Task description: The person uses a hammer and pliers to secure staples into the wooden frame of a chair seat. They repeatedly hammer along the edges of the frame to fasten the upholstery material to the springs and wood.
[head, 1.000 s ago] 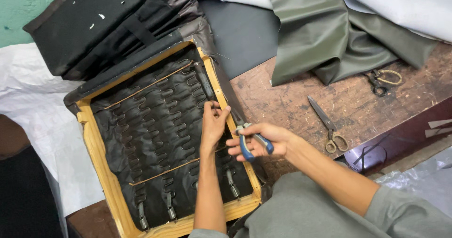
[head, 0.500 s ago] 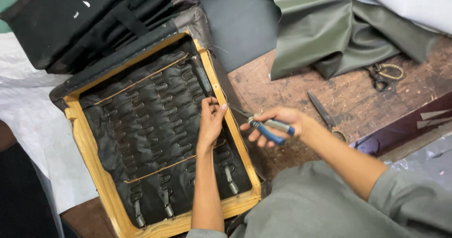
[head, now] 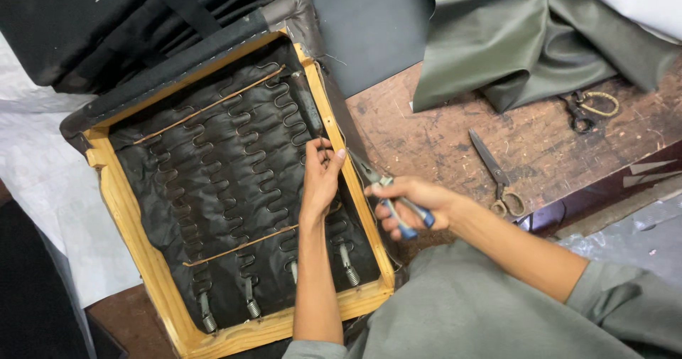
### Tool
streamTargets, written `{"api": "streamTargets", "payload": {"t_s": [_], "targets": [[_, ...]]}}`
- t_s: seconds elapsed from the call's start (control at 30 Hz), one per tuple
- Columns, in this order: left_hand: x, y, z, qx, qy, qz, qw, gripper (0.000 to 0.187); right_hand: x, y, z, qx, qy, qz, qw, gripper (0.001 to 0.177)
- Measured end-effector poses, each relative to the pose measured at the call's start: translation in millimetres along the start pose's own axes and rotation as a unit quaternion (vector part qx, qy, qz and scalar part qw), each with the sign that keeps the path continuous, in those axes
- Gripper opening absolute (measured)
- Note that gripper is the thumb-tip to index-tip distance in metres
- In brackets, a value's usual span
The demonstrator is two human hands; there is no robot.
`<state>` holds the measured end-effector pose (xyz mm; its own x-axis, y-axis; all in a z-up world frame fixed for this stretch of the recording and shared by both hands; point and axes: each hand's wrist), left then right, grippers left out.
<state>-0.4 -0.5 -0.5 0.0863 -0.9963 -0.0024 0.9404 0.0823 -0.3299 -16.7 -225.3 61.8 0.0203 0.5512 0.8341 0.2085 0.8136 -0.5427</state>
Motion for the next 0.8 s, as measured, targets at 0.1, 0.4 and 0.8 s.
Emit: {"api": "streamTargets", "payload": {"t_s": [0.1, 0.4, 0.8], "targets": [[3, -3, 2, -0.004, 0.000, 0.010, 1.000, 0.030, 9, -5, 9, -0.056, -0.162, 0.100, 0.980, 0.032], [4, -36, 77, 0.121, 0.044, 0.115, 0.985, 0.020, -24, -47, 39, -0.105, -0.252, 0.231, 0.934, 0.050], [38, -21, 116, 0.239, 0.067, -0.015, 0.969, 0.016, -43, -68, 62, -0.174, -0.218, 0.269, 0.922, 0.048]]}}
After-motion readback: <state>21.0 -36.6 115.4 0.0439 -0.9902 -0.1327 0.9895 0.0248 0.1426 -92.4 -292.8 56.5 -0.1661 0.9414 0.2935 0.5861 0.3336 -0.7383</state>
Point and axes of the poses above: each hand's wrist, its own y-axis towards the middle knuckle, its own x-axis out of the palm, z = x × y, and after that the axes turned 1 degree about -x, right-handed
